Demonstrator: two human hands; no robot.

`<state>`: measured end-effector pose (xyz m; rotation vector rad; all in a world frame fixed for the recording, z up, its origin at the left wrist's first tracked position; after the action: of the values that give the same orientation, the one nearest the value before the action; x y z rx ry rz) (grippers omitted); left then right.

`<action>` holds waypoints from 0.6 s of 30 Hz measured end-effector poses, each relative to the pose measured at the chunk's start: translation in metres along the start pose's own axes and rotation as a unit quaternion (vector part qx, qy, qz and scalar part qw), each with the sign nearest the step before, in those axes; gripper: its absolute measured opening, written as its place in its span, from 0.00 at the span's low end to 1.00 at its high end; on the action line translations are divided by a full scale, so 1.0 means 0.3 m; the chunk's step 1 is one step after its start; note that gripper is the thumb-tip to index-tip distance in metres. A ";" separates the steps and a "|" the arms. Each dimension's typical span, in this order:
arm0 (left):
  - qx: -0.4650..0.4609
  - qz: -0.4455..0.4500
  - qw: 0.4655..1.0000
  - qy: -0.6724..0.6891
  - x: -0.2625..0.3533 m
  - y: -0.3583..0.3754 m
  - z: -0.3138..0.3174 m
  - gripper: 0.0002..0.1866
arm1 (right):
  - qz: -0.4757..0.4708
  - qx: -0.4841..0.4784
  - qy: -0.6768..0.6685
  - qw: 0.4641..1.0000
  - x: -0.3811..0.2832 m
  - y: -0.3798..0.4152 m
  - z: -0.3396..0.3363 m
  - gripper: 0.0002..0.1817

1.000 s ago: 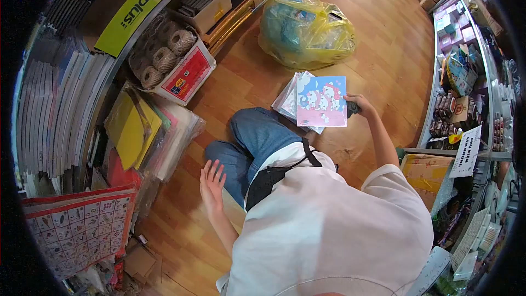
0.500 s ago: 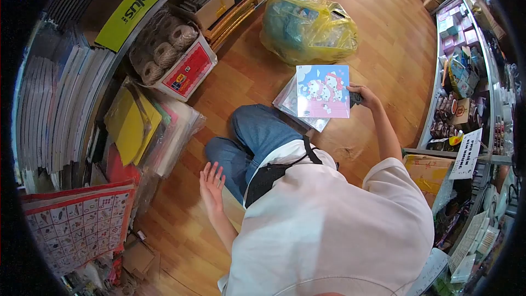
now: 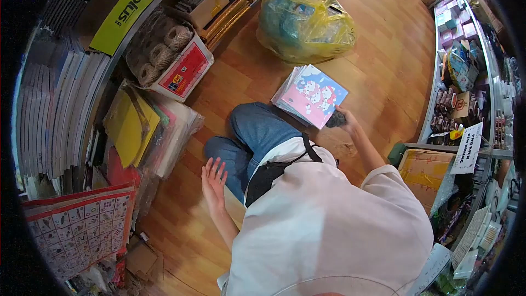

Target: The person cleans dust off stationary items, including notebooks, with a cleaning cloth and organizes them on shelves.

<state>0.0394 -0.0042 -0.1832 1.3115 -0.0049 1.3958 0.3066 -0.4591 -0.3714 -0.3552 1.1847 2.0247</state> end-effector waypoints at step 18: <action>0.253 0.689 0.475 -0.486 1.221 0.460 0.344 0.21 | -0.002 0.074 0.801 0.595 -0.220 0.128 0.357 0.20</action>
<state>0.1191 0.1330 0.1892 2.7038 -1.9923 1.5756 0.3375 -0.4112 -0.2528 -2.3735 2.1847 1.1169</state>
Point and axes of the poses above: each hand's wrist, its own y-axis away from the middle knuckle, its own z-axis out of the palm, x = y × z, the point moved 2 cm from there along -y, towards the middle knuckle, and after that the axes turned 6 degrees about -z, right-handed, at the moved point
